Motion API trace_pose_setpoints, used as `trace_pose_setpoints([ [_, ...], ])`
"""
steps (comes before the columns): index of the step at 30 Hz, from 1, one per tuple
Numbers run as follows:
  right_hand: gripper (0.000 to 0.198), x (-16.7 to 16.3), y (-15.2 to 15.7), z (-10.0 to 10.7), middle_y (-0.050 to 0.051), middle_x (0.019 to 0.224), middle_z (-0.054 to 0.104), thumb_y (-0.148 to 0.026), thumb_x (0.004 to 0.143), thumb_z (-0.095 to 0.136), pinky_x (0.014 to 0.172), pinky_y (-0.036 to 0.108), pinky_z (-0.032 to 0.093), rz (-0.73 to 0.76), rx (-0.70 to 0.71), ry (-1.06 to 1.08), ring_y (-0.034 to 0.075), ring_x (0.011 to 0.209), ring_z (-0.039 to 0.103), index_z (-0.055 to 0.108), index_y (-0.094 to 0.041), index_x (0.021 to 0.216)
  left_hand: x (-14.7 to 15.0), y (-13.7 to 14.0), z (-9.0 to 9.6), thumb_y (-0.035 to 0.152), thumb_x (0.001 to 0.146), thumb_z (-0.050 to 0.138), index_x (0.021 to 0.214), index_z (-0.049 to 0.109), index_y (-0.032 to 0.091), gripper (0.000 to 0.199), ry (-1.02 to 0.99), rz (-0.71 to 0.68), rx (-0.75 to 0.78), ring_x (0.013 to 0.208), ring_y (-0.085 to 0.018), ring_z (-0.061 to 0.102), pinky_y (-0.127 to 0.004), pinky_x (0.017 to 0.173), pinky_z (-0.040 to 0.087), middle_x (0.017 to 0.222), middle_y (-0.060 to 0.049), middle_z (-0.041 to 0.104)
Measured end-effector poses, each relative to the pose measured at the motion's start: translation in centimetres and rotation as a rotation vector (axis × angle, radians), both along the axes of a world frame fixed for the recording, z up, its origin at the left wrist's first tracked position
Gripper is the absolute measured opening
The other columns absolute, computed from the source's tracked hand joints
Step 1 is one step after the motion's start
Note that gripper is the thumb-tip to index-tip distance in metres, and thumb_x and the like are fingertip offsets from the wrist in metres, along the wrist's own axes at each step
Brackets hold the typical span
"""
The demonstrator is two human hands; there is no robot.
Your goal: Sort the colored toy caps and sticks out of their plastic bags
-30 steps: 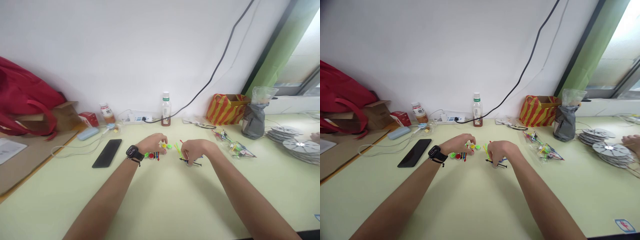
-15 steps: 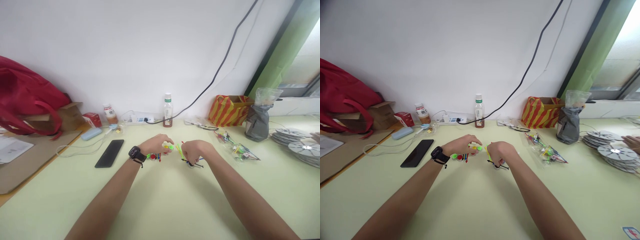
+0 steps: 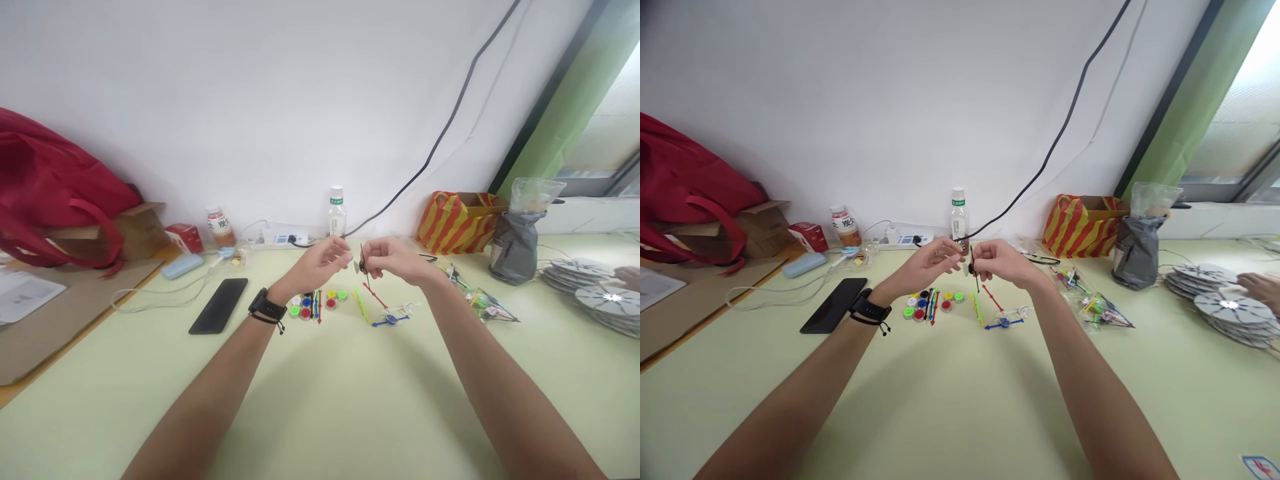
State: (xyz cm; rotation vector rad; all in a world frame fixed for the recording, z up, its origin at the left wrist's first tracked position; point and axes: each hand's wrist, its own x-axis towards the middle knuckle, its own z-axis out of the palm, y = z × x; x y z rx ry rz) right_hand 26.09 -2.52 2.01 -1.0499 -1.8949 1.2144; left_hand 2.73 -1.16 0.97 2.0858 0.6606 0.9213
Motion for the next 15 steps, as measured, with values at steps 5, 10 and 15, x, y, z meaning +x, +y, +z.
trace_pose_setpoints([
  [5, 0.008, -2.1, 1.0, -2.1, -0.002, 0.062, 0.058, -0.023, 0.072, 0.063, 0.055, 0.024, 0.040, -0.046, -0.020, 0.138, 0.012, 0.058, 0.054, 0.059, -0.018, 0.076, 0.5, -0.2, -0.4, 0.033, 0.093, 0.069, 0.107, 0.066, 0.017, 0.022, -0.033, -0.054, 0.030, 0.094, -0.020, 0.071, -0.035, 0.090, 0.056, 0.105, -0.008, 0.072],
  [10, 0.006, -2.2, 1.3, -2.9, -0.005, 0.063, 0.045, -0.023, 0.076, 0.059, 0.048, 0.022, 0.026, 0.026, -0.100, 0.057, 0.008, 0.053, 0.034, 0.056, -0.019, 0.078, 0.3, 0.5, -1.7, 0.028, 0.089, 0.068, 0.089, 0.068, 0.016, 0.012, 0.043, -0.048, 0.005, 0.084, -0.019, 0.071, -0.031, 0.079, 0.058, 0.089, -0.006, 0.073],
  [15, 0.018, -0.9, 1.6, -3.0, -0.003, 0.069, 0.051, -0.023, 0.079, 0.059, 0.051, 0.022, 0.034, -0.053, -0.068, -0.157, 0.011, 0.060, 0.046, 0.065, -0.018, 0.094, 0.0, 0.7, -2.3, 0.025, 0.083, 0.071, 0.081, 0.065, 0.016, 0.011, 0.130, -0.036, -0.036, 0.076, -0.019, 0.071, -0.029, 0.071, 0.057, 0.081, -0.004, 0.072],
])
